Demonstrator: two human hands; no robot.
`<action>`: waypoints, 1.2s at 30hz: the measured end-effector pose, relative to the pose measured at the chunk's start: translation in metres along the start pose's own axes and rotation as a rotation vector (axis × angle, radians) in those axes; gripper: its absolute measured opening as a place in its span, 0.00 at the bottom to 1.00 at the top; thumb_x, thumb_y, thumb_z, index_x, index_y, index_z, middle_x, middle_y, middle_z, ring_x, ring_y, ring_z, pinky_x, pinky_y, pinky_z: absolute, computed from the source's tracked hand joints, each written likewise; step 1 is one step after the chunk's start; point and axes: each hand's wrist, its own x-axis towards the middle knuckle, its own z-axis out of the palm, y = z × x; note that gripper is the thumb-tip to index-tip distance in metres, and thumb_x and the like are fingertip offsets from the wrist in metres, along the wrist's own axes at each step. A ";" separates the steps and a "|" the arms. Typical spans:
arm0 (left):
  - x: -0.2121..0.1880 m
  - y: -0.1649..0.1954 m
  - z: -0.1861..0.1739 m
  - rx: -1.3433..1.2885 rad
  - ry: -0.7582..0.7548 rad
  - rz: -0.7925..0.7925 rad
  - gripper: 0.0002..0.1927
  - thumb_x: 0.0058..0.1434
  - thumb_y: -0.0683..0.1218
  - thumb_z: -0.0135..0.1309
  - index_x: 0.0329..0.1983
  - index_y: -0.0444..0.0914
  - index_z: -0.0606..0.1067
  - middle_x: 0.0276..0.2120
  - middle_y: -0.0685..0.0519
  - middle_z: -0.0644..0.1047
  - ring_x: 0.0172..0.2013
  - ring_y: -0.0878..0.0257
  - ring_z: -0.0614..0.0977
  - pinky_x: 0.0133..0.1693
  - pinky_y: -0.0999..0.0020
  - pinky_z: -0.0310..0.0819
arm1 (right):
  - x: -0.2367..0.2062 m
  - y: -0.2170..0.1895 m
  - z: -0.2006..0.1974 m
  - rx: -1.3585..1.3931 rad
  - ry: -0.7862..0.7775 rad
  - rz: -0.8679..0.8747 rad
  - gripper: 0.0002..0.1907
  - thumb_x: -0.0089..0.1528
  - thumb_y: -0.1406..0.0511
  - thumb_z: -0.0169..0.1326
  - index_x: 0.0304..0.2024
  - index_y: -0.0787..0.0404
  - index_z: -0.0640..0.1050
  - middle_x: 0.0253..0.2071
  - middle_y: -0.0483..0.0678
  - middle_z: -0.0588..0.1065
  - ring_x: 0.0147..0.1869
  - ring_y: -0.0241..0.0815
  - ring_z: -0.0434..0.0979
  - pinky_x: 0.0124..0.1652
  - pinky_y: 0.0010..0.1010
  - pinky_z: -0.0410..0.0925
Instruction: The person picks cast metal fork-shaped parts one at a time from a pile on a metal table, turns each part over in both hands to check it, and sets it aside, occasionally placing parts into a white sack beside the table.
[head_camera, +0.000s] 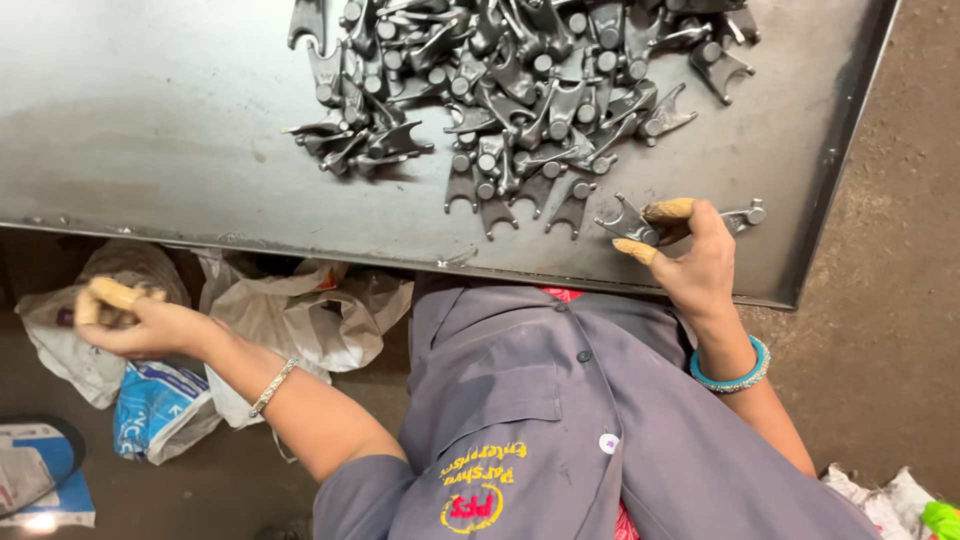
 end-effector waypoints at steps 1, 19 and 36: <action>0.000 0.018 0.007 -0.059 -0.027 0.075 0.11 0.73 0.46 0.61 0.53 0.36 0.77 0.41 0.50 0.80 0.33 0.65 0.81 0.26 0.73 0.75 | 0.000 0.003 0.001 0.145 -0.003 0.041 0.26 0.52 0.66 0.75 0.45 0.66 0.74 0.43 0.50 0.78 0.45 0.40 0.78 0.45 0.31 0.73; -0.214 0.226 0.091 -0.525 -0.987 -0.156 0.14 0.70 0.42 0.59 0.57 0.35 0.74 0.45 0.53 0.78 0.38 0.69 0.78 0.39 0.74 0.76 | -0.005 0.061 0.027 1.374 -0.154 0.790 0.14 0.66 0.57 0.60 0.43 0.60 0.75 0.31 0.42 0.75 0.30 0.30 0.72 0.31 0.25 0.71; -0.243 0.245 0.049 0.096 -1.342 0.417 0.32 0.45 0.43 0.72 0.55 0.39 0.74 0.47 0.43 0.68 0.44 0.44 0.75 0.43 0.51 0.71 | 0.088 -0.047 -0.015 0.741 -0.251 -0.068 0.21 0.61 0.73 0.64 0.52 0.59 0.70 0.50 0.50 0.78 0.47 0.42 0.76 0.45 0.29 0.72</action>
